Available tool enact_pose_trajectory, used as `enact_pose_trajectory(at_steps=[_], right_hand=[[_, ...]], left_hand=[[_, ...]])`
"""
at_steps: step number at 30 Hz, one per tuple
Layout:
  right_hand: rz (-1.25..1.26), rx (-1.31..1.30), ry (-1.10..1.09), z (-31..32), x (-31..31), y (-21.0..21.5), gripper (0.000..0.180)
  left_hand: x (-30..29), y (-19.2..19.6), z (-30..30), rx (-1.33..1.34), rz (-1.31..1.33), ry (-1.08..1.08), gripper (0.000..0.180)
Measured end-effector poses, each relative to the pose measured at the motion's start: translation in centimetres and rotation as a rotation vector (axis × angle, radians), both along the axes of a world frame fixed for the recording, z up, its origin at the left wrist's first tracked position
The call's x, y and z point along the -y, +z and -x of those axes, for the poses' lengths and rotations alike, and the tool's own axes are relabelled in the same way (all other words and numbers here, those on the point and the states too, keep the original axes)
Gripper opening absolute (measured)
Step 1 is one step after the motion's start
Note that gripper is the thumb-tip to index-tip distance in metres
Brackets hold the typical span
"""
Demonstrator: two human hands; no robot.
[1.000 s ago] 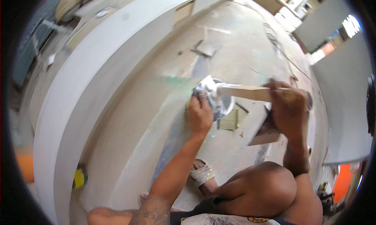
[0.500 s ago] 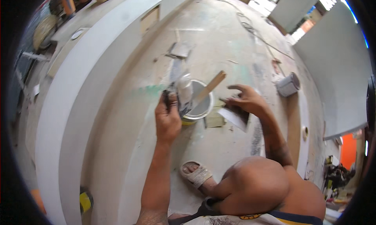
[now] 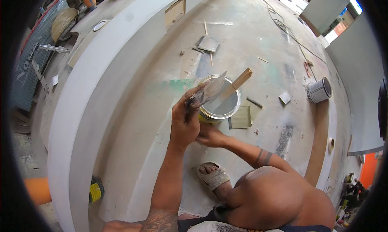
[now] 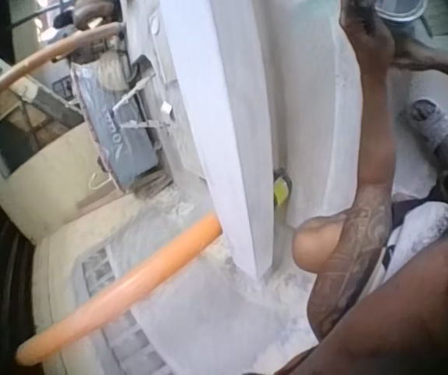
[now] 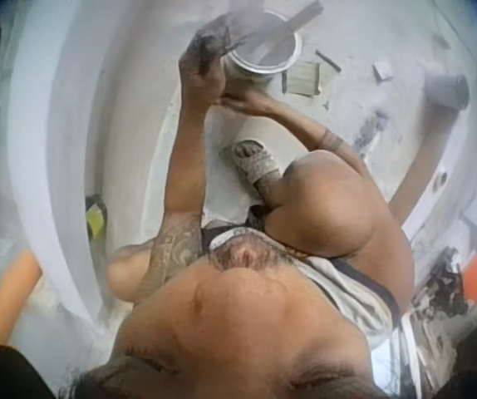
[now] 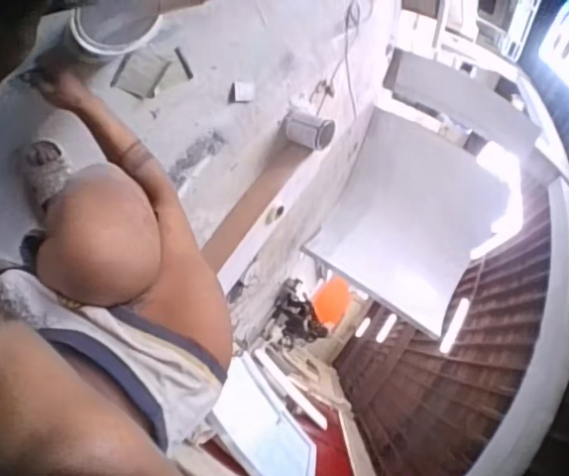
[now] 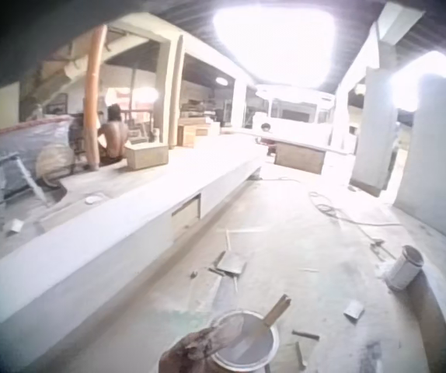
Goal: Applying putty or spackle to a white curved architectural element using a trowel.
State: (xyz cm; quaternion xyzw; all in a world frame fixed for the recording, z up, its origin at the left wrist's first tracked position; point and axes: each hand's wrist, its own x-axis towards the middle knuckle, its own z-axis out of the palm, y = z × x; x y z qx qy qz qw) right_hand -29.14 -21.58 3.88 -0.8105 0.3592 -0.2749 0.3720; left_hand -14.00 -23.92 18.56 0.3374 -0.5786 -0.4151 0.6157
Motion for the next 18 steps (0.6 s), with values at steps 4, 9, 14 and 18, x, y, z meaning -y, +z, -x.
enact_pose_trajectory(at_steps=[4,9,14,18], right_hand=[[0.237,-0.083,-0.012,-1.2,2.9,-2.1,0.026],[0.154,-0.057,-0.128,0.4,3.7,-3.9,0.03],[0.059,0.078,-0.658,5.5,9.8,-4.4,0.027],[-0.545,0.52,-0.956,7.2,13.0,1.6,0.016]], left_hand=[[-0.1,-0.1,-0.9,0.0,0.019,-0.011,0.03],[-0.7,-1.2,-3.0,-0.023,0.022,0.119,0.041],[-1.0,-1.3,-5.0,-0.144,-0.042,0.179,0.054],[-1.6,-0.3,-5.8,0.113,0.11,0.239,0.043]])
